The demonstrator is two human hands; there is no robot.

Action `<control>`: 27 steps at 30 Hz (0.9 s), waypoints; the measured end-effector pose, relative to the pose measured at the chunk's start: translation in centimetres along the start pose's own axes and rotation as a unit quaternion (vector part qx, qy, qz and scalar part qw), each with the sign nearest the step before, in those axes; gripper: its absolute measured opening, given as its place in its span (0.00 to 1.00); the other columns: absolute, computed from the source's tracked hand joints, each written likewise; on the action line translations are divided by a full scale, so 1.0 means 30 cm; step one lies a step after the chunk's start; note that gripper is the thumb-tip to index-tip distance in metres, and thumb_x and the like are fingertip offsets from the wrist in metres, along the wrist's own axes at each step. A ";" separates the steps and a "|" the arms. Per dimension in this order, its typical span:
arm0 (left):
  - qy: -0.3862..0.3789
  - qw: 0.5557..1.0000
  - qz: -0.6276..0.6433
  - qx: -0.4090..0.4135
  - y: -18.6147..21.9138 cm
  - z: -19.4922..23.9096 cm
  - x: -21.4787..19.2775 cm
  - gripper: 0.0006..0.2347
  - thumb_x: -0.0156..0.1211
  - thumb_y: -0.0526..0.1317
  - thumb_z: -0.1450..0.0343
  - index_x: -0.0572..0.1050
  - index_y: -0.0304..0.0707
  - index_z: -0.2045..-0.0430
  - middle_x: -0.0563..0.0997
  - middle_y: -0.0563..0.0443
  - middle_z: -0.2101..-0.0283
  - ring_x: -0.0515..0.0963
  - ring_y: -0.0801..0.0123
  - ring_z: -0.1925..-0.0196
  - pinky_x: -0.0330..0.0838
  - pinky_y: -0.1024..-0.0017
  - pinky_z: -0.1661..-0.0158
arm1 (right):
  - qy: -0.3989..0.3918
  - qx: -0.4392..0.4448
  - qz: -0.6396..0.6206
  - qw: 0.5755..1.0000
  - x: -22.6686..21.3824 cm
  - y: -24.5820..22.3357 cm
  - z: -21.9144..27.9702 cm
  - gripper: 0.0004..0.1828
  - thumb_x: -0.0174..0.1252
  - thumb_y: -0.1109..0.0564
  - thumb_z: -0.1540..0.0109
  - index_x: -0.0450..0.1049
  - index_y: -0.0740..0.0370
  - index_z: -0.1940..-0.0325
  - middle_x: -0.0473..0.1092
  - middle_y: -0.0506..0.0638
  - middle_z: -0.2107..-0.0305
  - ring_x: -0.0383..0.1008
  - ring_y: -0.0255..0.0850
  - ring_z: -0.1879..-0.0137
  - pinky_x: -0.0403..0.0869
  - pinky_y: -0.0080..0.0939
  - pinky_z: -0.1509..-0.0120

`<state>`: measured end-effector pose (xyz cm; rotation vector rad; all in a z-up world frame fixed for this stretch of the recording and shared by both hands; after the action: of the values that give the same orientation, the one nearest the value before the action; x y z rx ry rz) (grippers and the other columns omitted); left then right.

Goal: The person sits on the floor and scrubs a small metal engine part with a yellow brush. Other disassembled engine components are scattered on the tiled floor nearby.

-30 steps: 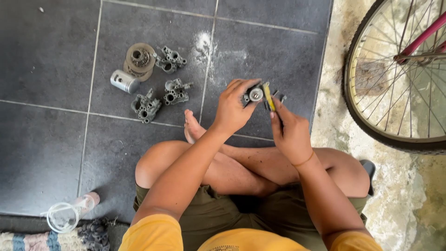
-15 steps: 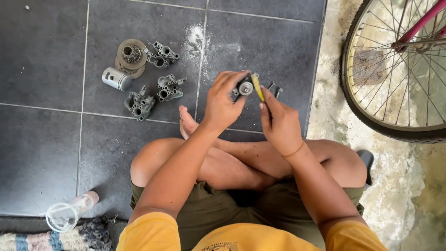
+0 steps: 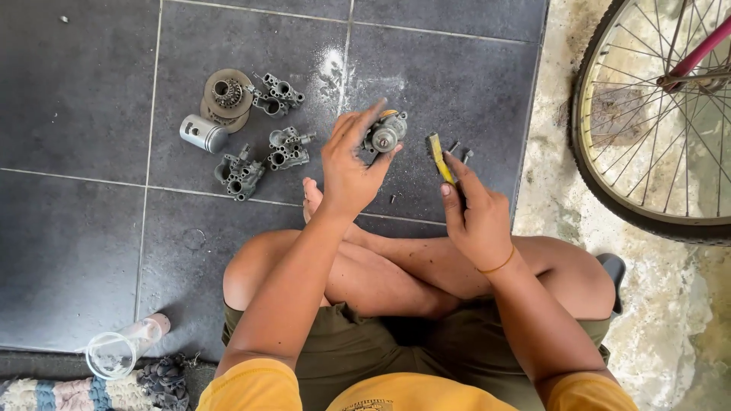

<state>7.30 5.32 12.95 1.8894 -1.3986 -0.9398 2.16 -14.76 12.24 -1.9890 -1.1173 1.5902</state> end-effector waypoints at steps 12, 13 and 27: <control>-0.026 0.999 0.002 -0.022 0.009 0.022 0.051 0.18 0.76 0.35 0.35 0.79 0.35 0.52 0.82 0.44 0.60 0.80 0.54 0.56 0.74 0.60 0.52 | 0.017 -0.008 -0.045 0.999 0.018 0.015 0.029 0.21 0.50 0.62 0.30 0.70 0.66 0.32 0.72 0.48 0.83 0.71 0.42 0.81 0.71 0.38 0.72; -0.026 0.999 0.002 -0.022 0.008 0.025 0.052 0.18 0.76 0.35 0.35 0.79 0.35 0.52 0.82 0.44 0.60 0.80 0.54 0.56 0.74 0.60 0.52 | 0.017 -0.008 -0.045 0.999 0.019 0.013 0.028 0.21 0.50 0.62 0.30 0.70 0.66 0.32 0.72 0.48 0.83 0.71 0.42 0.81 0.71 0.38 0.72; -0.049 0.998 -0.019 -0.019 0.017 0.031 0.068 0.19 0.72 0.30 0.34 0.77 0.30 0.49 0.82 0.35 0.58 0.80 0.49 0.55 0.76 0.56 0.52 | 0.018 0.005 -0.034 0.999 0.016 -0.018 0.024 0.17 0.53 0.63 0.31 0.76 0.64 0.38 0.80 0.60 0.67 0.80 0.58 0.68 0.76 0.47 0.65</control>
<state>6.67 3.19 12.45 1.8706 -1.3943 -1.0833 1.31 -14.19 12.09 -1.9438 -1.1493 1.5180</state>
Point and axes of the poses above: each hand's wrist, its own z-axis away from the middle knuckle, its own x-axis out of the palm, y = z × x, the point moved 9 cm from there along -z, towards the middle knuckle
